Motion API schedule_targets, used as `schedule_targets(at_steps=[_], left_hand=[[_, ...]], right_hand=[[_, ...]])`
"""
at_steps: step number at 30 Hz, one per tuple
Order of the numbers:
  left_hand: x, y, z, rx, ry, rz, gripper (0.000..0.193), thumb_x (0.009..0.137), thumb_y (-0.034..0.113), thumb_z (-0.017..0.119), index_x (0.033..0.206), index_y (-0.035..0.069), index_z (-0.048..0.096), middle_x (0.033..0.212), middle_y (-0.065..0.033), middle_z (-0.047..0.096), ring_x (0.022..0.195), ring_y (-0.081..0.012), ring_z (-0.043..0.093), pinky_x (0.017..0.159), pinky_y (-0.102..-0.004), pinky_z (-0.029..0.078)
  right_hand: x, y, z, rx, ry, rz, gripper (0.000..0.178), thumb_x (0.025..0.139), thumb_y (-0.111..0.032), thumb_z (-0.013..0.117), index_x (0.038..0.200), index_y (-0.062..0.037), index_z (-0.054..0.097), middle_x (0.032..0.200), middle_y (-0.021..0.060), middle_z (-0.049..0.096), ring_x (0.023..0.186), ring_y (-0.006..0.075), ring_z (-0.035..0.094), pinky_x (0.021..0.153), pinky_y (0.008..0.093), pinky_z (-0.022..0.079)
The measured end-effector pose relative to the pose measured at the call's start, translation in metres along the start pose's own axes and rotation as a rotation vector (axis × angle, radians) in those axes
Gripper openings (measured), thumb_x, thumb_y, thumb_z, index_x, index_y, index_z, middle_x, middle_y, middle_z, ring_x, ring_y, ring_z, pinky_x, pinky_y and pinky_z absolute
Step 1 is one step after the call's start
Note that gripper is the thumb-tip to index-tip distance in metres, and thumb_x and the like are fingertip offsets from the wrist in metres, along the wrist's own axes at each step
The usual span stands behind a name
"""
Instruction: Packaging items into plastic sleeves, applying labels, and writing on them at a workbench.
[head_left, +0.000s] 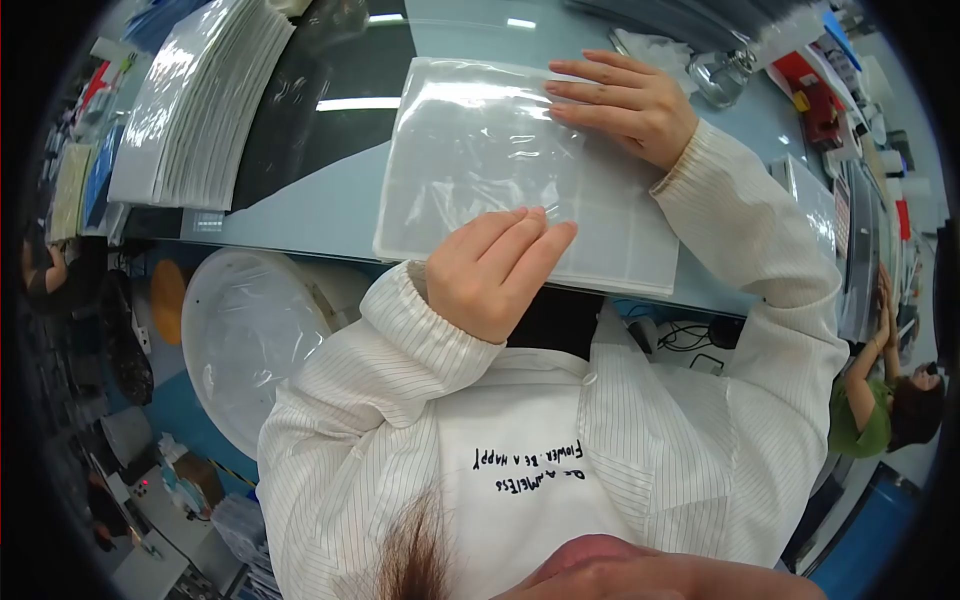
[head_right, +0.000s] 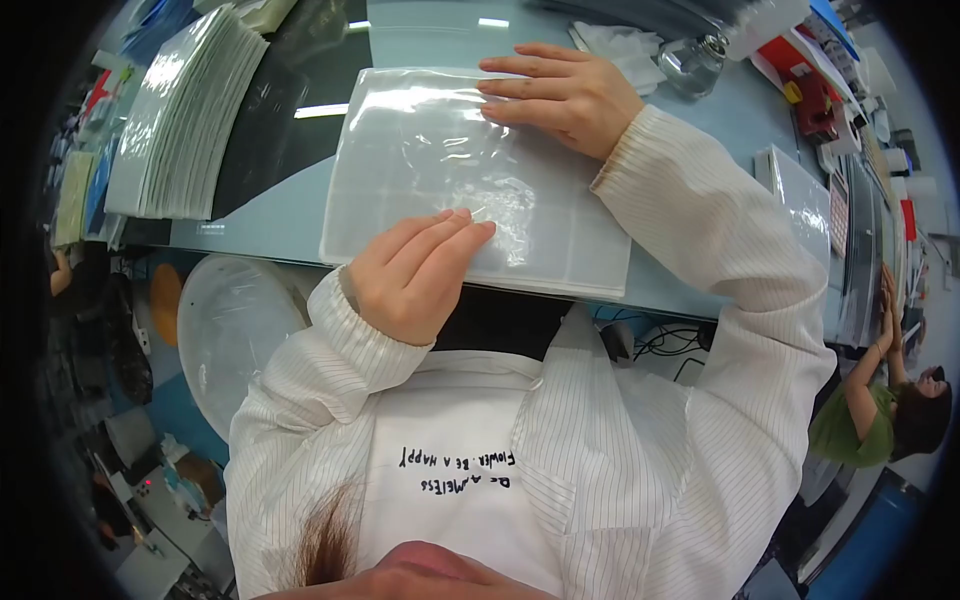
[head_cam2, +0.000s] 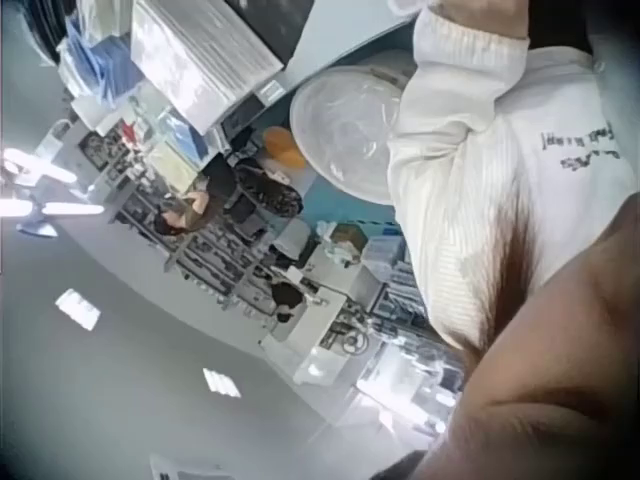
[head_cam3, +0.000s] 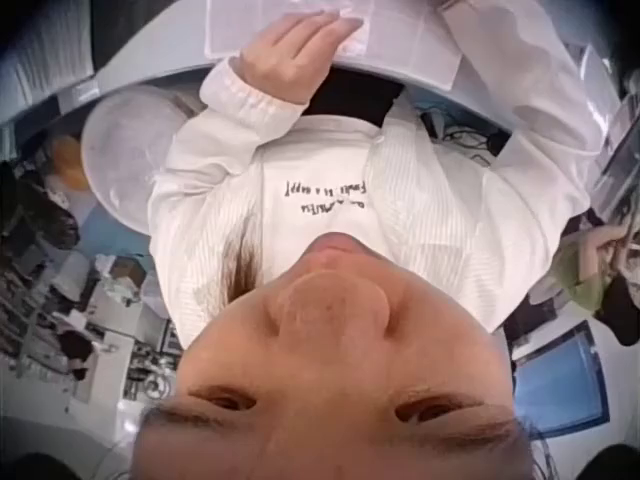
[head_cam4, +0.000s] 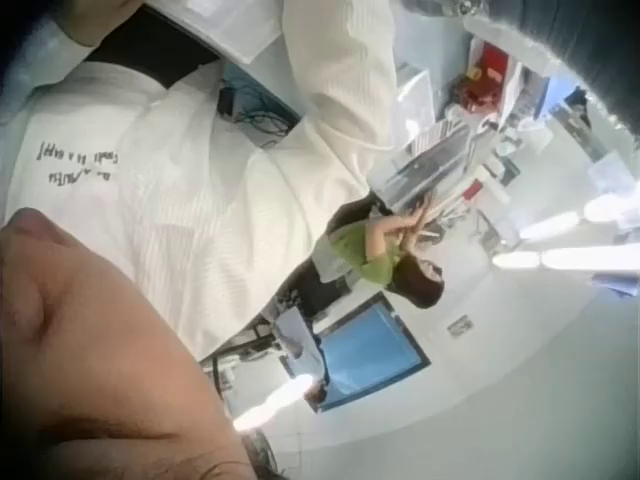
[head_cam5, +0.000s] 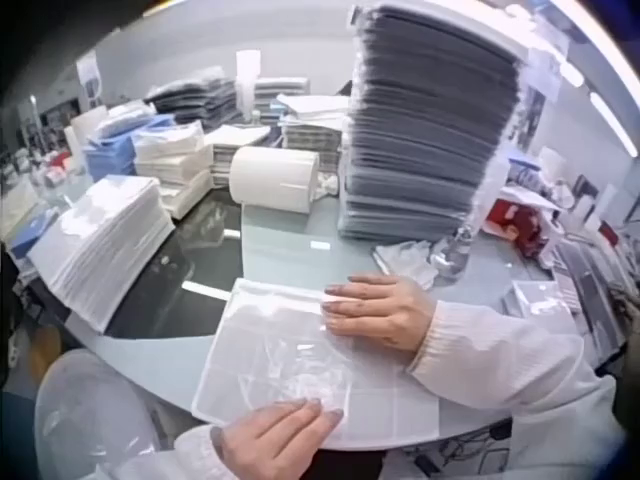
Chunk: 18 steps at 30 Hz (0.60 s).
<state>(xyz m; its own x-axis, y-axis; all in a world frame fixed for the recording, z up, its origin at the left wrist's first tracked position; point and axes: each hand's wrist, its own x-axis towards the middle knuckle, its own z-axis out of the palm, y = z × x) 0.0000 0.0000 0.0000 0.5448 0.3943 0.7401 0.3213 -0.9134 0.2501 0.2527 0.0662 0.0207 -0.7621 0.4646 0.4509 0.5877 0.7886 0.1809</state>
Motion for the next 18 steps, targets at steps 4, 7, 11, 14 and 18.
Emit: schedule_targets(at_steps=[4,7,11,14,18], left_hand=[[0.000,0.000,0.003,-0.005,-0.043,-0.019,0.025,0.065,0.000,0.062,0.089,0.004,0.066,0.079,-0.0105,0.065,0.072,-0.0228,0.065,0.062,-0.0283,0.055],[0.004,0.002,0.002,0.003,-0.093,-0.012,0.024,0.065,0.000,0.063,0.089,0.004,0.066,0.079,-0.0107,0.065,0.072,-0.0228,0.065,0.063,-0.0281,0.055],[0.007,0.002,-0.001,0.031,-0.159,0.036,0.023,0.065,0.001,0.063,0.088,0.004,0.066,0.080,-0.0110,0.066,0.074,-0.0231,0.065,0.065,-0.0286,0.055],[0.009,0.001,-0.003,0.032,-0.199,0.065,0.023,0.066,0.001,0.062,0.088,0.004,0.066,0.081,-0.0110,0.066,0.075,-0.0226,0.065,0.065,-0.0287,0.055],[0.003,0.001,-0.009,-0.152,-0.219,0.089,0.022,0.066,0.002,0.064,0.088,0.004,0.066,0.083,-0.0105,0.066,0.076,-0.0221,0.065,0.066,-0.0288,0.055]], right_hand=[[-0.004,-0.002,0.004,0.035,-0.026,0.030,0.023,0.084,-0.012,0.057,0.105,-0.0184,0.065,0.114,0.0010,0.063,0.116,0.0208,0.052,0.101,0.0405,0.039],[-0.007,0.001,0.006,0.047,-0.023,0.035,0.025,0.083,-0.011,0.058,0.106,-0.0194,0.064,0.114,0.0006,0.062,0.116,0.0204,0.052,0.101,0.0407,0.039],[-0.007,0.000,0.002,0.032,-0.071,0.006,0.030,0.082,-0.006,0.059,0.108,-0.0205,0.063,0.115,0.0004,0.062,0.118,0.0206,0.051,0.103,0.0423,0.037],[-0.015,-0.002,-0.001,0.055,-0.131,0.082,0.035,0.081,-0.002,0.058,0.110,-0.0205,0.063,0.118,0.0006,0.060,0.121,0.0204,0.047,0.106,0.0439,0.032],[-0.019,-0.008,-0.012,0.087,-0.215,0.180,0.038,0.080,-0.001,0.057,0.112,-0.0201,0.062,0.123,0.0007,0.057,0.126,0.0196,0.042,0.108,0.0448,0.029]])
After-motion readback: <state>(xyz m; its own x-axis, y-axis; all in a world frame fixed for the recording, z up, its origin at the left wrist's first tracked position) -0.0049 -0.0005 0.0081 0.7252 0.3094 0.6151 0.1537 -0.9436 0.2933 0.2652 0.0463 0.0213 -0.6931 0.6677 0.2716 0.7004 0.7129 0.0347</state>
